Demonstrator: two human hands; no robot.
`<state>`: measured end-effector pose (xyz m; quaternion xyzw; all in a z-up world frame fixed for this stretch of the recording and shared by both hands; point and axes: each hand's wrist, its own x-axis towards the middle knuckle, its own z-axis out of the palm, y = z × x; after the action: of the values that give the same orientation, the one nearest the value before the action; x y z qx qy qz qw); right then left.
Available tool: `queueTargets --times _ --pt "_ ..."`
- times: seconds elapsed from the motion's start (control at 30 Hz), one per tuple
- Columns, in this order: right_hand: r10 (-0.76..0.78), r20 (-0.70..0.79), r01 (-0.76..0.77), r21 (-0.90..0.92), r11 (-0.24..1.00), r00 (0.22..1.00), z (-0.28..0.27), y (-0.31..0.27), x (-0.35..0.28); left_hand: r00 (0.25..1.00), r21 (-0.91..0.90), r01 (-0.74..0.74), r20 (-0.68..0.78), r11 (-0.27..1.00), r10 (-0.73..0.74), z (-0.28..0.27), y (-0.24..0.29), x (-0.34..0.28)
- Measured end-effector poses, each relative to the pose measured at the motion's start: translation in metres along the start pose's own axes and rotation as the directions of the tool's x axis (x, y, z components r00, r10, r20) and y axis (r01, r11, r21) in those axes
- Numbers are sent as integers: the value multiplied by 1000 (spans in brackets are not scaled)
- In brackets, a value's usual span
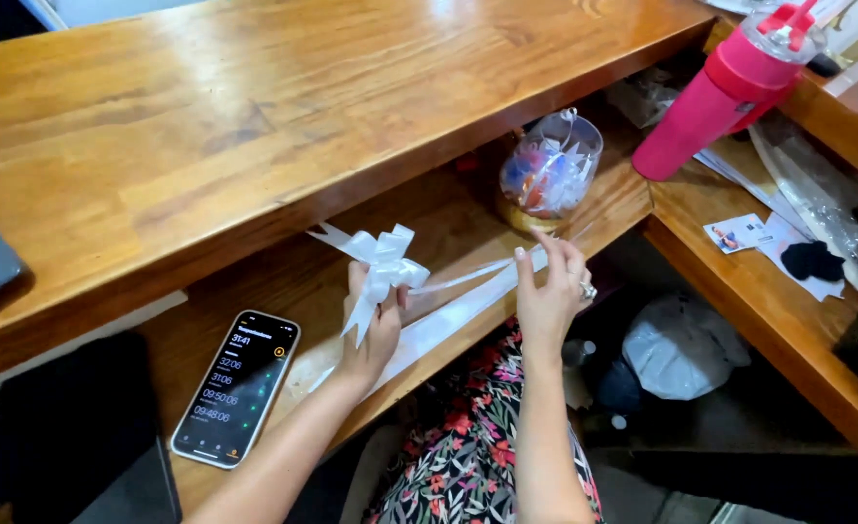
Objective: A person is seen carefully folding and assembling several strips of white ribbon into a decorative bow on a wooden counter.
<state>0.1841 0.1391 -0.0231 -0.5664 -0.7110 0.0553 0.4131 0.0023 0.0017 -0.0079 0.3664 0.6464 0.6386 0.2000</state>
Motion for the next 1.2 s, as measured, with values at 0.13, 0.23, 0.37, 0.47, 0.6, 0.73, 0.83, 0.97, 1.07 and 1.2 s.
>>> queueTargets --times 0.13,0.23,0.37,0.47,0.6,0.73,0.83,0.97,1.07,1.2 --pt "-248 -273 281 85 956 929 -15 -17 1 999 -9 -5 -44 1000 5 -5 21 -3" --pt "-285 -73 290 391 873 956 -23 -37 -3 997 -46 17 -78 999 -21 -6 32 -3" --pt "-534 607 -57 690 721 589 -40 -80 -6 990 41 -49 -127 998 54 -9 43 -7" --pt "-532 790 -80 578 812 305 -28 -87 19 988 38 -105 -106 994 108 -12 34 -13" --pt "-659 511 392 539 745 552 33 -66 72 980 79 -170 -91 982 177 -7 -4 -13" --pt "-509 388 414 307 857 768 10 -57 72 947 122 -303 -70 945 313 -12 -31 -4" --pt "-414 115 341 395 853 903 -35 -75 37 905 132 -406 -80 904 418 -13 -22 1" --pt "-385 38 266 660 703 922 -36 -80 -4 868 196 -468 -83 862 490 -8 -35 5" --pt "-523 313 77 799 596 793 -29 -88 -18 870 150 -472 -82 869 487 -9 -31 5" --pt "-479 397 217 548 808 783 -30 -84 -22 949 144 -289 -86 946 303 -10 -4 -1"
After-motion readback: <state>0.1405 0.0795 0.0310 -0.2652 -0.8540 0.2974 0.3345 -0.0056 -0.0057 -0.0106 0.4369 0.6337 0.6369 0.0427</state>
